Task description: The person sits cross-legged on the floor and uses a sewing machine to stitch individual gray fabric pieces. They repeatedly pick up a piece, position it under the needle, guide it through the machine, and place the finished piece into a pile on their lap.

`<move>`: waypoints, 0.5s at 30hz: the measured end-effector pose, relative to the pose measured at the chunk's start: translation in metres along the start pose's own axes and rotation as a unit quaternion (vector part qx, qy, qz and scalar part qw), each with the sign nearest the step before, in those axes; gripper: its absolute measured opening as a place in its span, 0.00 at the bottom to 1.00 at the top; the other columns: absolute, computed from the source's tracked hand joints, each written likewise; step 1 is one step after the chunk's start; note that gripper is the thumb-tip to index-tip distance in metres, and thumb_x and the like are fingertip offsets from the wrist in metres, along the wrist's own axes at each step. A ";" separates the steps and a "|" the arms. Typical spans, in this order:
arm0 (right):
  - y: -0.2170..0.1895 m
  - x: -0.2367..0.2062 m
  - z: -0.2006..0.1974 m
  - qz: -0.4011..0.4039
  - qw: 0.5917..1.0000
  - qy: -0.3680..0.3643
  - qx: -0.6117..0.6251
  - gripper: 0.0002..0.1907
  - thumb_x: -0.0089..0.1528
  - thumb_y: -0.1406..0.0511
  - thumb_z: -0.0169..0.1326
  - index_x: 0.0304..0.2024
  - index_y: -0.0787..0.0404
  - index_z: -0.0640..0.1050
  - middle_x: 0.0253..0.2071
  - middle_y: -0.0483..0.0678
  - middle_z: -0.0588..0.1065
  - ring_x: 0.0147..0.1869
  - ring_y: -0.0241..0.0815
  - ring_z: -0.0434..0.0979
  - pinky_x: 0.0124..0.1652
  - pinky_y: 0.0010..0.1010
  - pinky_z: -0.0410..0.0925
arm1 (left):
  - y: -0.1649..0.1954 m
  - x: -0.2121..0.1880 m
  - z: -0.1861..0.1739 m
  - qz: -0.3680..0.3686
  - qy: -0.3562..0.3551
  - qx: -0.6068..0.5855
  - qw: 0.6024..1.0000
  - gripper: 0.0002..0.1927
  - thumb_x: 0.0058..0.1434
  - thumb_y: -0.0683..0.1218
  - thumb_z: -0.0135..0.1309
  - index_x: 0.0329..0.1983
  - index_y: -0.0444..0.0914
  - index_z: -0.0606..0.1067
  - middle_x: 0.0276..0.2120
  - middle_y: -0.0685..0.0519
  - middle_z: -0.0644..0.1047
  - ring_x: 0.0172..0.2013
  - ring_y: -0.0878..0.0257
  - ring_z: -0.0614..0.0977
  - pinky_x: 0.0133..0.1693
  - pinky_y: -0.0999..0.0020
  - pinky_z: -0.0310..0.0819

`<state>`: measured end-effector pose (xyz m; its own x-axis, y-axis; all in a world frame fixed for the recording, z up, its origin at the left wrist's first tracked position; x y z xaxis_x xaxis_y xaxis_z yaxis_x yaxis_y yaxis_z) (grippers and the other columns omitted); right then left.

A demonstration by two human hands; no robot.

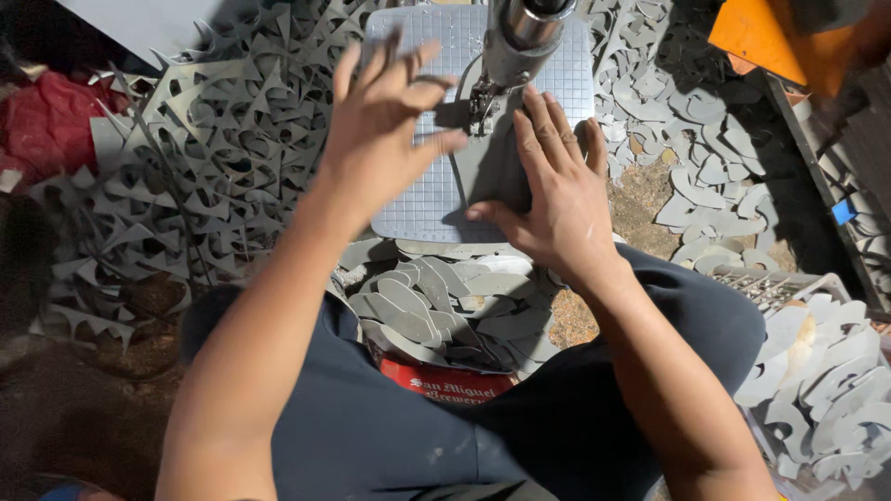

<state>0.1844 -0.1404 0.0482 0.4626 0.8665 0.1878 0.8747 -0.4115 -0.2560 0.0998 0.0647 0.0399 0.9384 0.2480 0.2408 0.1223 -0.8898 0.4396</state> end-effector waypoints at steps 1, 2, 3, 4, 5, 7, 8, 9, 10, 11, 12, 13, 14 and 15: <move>-0.002 0.001 0.000 0.006 1.000 0.005 -0.003 0.58 0.56 0.38 0.64 0.70 0.74 0.63 0.77 0.63 0.55 0.82 0.60 0.51 0.72 0.62 0.43 | 0.005 -0.009 0.001 -0.014 -0.006 -0.008 1.000 0.33 0.59 0.67 0.64 0.60 0.44 0.79 0.71 0.51 0.67 0.73 0.52 0.64 0.74 0.39 0.44; -0.004 0.001 0.001 0.013 1.000 0.011 -0.006 0.58 0.56 0.37 0.64 0.70 0.74 0.64 0.77 0.63 0.55 0.82 0.60 0.51 0.72 0.62 0.43 | 0.010 -0.018 0.003 -0.027 -0.012 -0.016 0.999 0.36 0.57 0.68 0.64 0.59 0.41 0.79 0.69 0.49 0.68 0.71 0.52 0.65 0.73 0.39 0.45; -0.004 0.002 0.001 0.024 1.000 0.011 -0.003 0.59 0.55 0.37 0.64 0.70 0.74 0.64 0.77 0.62 0.55 0.82 0.60 0.51 0.72 0.62 0.44 | 0.014 -0.025 0.005 -0.040 -0.019 -0.026 0.999 0.39 0.55 0.69 0.65 0.59 0.37 0.78 0.67 0.48 0.70 0.69 0.52 0.67 0.71 0.39 0.46; -0.004 0.002 0.002 0.035 0.999 0.008 0.000 0.59 0.55 0.37 0.64 0.69 0.75 0.64 0.77 0.62 0.55 0.82 0.59 0.50 0.73 0.61 0.44 | 0.018 -0.030 0.006 -0.019 0.002 -0.020 1.000 0.39 0.57 0.68 0.64 0.60 0.36 0.78 0.68 0.46 0.69 0.69 0.50 0.66 0.70 0.39 0.47; -0.004 0.002 0.002 0.043 0.999 0.004 0.003 0.59 0.55 0.36 0.65 0.69 0.75 0.64 0.77 0.62 0.55 0.82 0.59 0.50 0.73 0.61 0.44 | 0.021 -0.035 0.006 0.000 0.023 -0.013 1.000 0.40 0.58 0.68 0.64 0.61 0.35 0.77 0.69 0.44 0.68 0.70 0.48 0.65 0.70 0.39 0.47; -0.003 0.002 0.004 0.045 0.999 0.011 0.017 0.60 0.53 0.35 0.65 0.68 0.75 0.64 0.77 0.63 0.54 0.82 0.60 0.49 0.72 0.60 0.44 | 0.023 -0.038 0.006 0.022 0.049 0.003 0.999 0.40 0.60 0.69 0.63 0.62 0.34 0.77 0.70 0.43 0.68 0.70 0.46 0.65 0.68 0.38 0.48; -0.002 0.002 0.005 0.048 0.998 0.016 0.023 0.61 0.52 0.35 0.65 0.67 0.75 0.64 0.77 0.63 0.54 0.82 0.61 0.48 0.72 0.60 0.44 | 0.022 -0.038 0.005 0.027 0.049 0.010 0.998 0.40 0.60 0.69 0.62 0.62 0.35 0.77 0.70 0.43 0.68 0.70 0.46 0.65 0.68 0.38 0.47; -0.001 0.002 0.006 0.043 0.999 0.020 0.021 0.61 0.52 0.35 0.65 0.67 0.75 0.64 0.77 0.63 0.54 0.82 0.61 0.48 0.72 0.60 0.44 | 0.022 -0.037 0.005 0.034 0.047 0.014 0.998 0.40 0.61 0.70 0.61 0.62 0.35 0.77 0.70 0.43 0.68 0.70 0.46 0.65 0.68 0.37 0.47; -0.001 0.002 0.006 0.040 0.999 0.024 0.019 0.61 0.52 0.34 0.64 0.67 0.75 0.64 0.78 0.64 0.54 0.83 0.61 0.48 0.73 0.60 0.44 | 0.021 -0.035 0.004 0.029 0.034 0.014 0.999 0.41 0.60 0.71 0.61 0.62 0.36 0.77 0.70 0.44 0.68 0.70 0.46 0.65 0.68 0.36 0.46; 0.000 0.003 0.007 0.033 0.999 0.025 0.019 0.61 0.53 0.34 0.64 0.67 0.75 0.64 0.78 0.64 0.54 0.83 0.61 0.48 0.73 0.61 0.44 | 0.020 -0.034 0.003 0.021 0.022 0.014 0.999 0.41 0.59 0.71 0.61 0.62 0.37 0.77 0.71 0.45 0.67 0.71 0.47 0.64 0.68 0.36 0.46; 0.001 0.005 0.007 0.022 1.000 0.009 0.004 0.61 0.52 0.34 0.64 0.67 0.75 0.65 0.77 0.64 0.54 0.83 0.61 0.48 0.72 0.61 0.44 | 0.020 -0.034 0.003 0.010 0.012 0.016 1.000 0.42 0.58 0.72 0.60 0.63 0.38 0.77 0.71 0.46 0.67 0.71 0.47 0.64 0.69 0.35 0.45; 0.002 0.007 0.005 0.009 1.000 -0.006 -0.012 0.61 0.52 0.34 0.64 0.67 0.75 0.65 0.77 0.65 0.54 0.83 0.60 0.48 0.72 0.61 0.43 | 0.020 -0.033 0.002 0.001 0.002 0.022 1.000 0.43 0.55 0.74 0.60 0.62 0.38 0.77 0.70 0.46 0.66 0.71 0.47 0.63 0.69 0.35 0.43; 0.005 0.009 0.003 -0.002 0.999 -0.021 -0.027 0.61 0.52 0.34 0.64 0.67 0.75 0.65 0.77 0.65 0.54 0.82 0.59 0.48 0.71 0.62 0.42 | 0.021 -0.032 0.003 -0.008 -0.009 0.028 1.000 0.45 0.53 0.76 0.60 0.61 0.39 0.76 0.70 0.46 0.66 0.71 0.46 0.63 0.69 0.34 0.42; 0.008 0.011 -0.001 -0.024 0.999 -0.037 -0.016 0.61 0.51 0.34 0.63 0.67 0.75 0.65 0.76 0.65 0.53 0.82 0.60 0.47 0.72 0.61 0.42 | 0.023 -0.032 0.004 -0.017 -0.022 0.033 0.999 0.47 0.51 0.77 0.59 0.61 0.39 0.76 0.69 0.46 0.65 0.70 0.45 0.62 0.69 0.34 0.40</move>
<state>0.1968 -0.1347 0.0490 0.4081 0.9040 0.1278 0.9007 -0.3758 -0.2180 0.0737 0.0351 0.0386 0.9464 0.2621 0.1889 0.1735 -0.9054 0.3875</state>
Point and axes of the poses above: each hand's wrist, its own x-axis towards the middle knuckle, its own z-axis out of the palm, y = z × x, the point moved 2 cm from there along x, towards the middle knuckle
